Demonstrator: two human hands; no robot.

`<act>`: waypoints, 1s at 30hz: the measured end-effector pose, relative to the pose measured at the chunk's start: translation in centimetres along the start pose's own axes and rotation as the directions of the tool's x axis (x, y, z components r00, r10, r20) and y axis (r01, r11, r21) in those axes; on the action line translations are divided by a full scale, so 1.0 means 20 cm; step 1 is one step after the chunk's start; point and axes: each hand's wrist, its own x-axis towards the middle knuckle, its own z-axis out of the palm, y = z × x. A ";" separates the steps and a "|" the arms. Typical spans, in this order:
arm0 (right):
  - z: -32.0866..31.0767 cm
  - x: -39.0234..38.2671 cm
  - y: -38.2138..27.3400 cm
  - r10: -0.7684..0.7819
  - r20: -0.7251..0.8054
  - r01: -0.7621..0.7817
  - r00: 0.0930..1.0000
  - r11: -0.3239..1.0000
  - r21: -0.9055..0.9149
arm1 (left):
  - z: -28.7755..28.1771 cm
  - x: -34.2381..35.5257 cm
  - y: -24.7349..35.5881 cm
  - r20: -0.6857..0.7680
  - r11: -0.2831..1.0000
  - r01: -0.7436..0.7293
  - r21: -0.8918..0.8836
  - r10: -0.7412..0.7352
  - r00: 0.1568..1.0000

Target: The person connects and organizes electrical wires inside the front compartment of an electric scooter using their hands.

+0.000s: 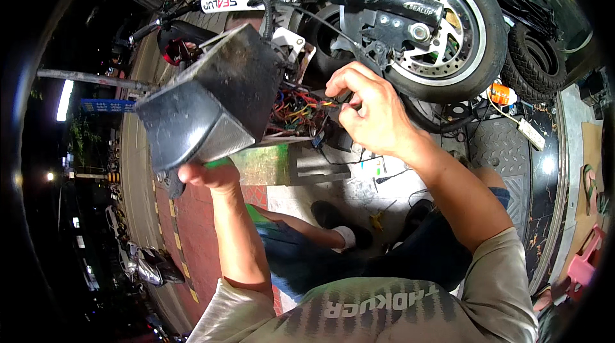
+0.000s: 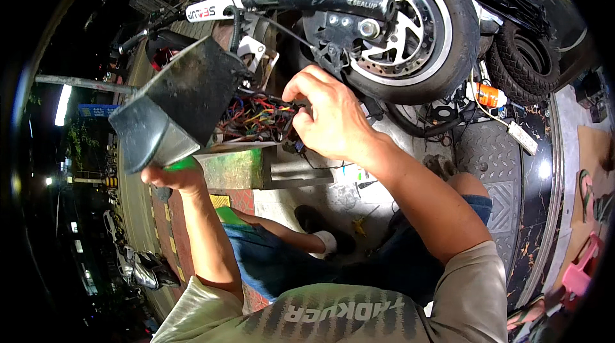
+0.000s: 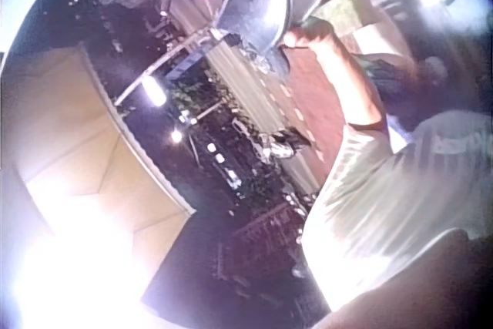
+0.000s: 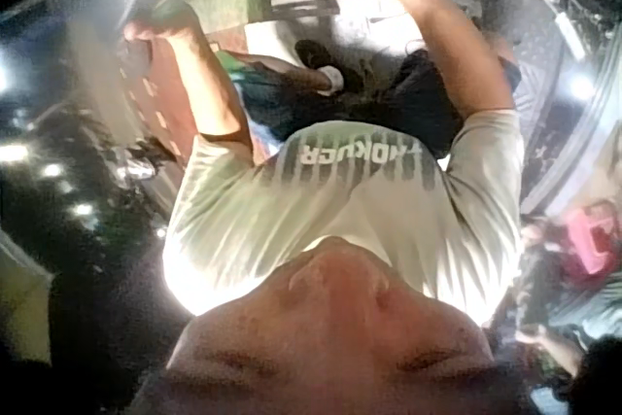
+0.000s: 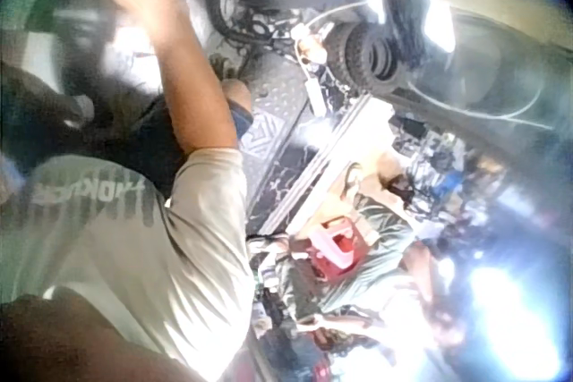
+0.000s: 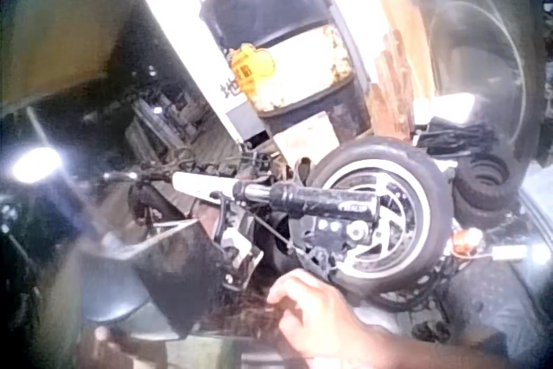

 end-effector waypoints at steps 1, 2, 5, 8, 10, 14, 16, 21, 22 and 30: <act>-0.01 -0.01 -0.01 0.016 0.014 -0.016 1.000 1.000 0.010 | 0.00 0.01 0.00 -0.013 1.000 0.026 -0.015 -0.026 1.000; -0.01 -0.02 -0.02 -0.007 0.016 0.007 1.000 1.000 -0.010 | -0.02 0.02 -0.02 0.030 1.000 -0.020 0.011 0.020 0.999; 0.01 -0.04 -0.08 -0.036 0.020 0.038 0.999 0.996 -0.078 | -0.01 0.03 0.02 0.099 0.998 -0.036 0.050 0.031 0.995; 0.04 -0.04 -0.05 -0.193 -0.036 0.179 0.980 0.952 -0.249 | -0.02 0.03 0.01 0.075 0.999 -0.021 0.048 0.018 0.997; 0.05 -0.03 -0.05 -0.228 -0.073 0.205 0.971 0.950 -0.237 | -0.02 0.03 0.01 0.086 0.999 -0.007 0.040 0.003 0.996; 0.02 -0.01 -0.07 -0.195 -0.109 0.184 0.975 0.977 -0.106 | -0.03 0.01 0.00 0.080 0.999 0.037 -0.006 -0.036 0.996; -0.01 0.00 -0.10 -0.161 -0.086 0.159 0.983 0.987 -0.021 | -0.01 0.00 0.02 0.067 0.999 0.046 -0.013 -0.045 0.997; -0.05 0.01 -0.15 -0.290 0.029 0.291 0.957 0.957 -0.016 | 0.00 0.00 0.02 0.091 0.998 0.025 0.062 -0.031 0.995; -0.05 0.01 -0.16 -0.291 0.060 0.291 0.955 0.957 0.003 | -0.01 0.00 0.01 0.100 0.998 0.025 0.058 -0.031 0.995; -0.06 0.01 -0.10 -0.064 -0.127 0.076 0.990 0.993 0.092 | -0.13 0.05 -0.10 0.107 0.999 -0.018 -0.033 0.022 0.994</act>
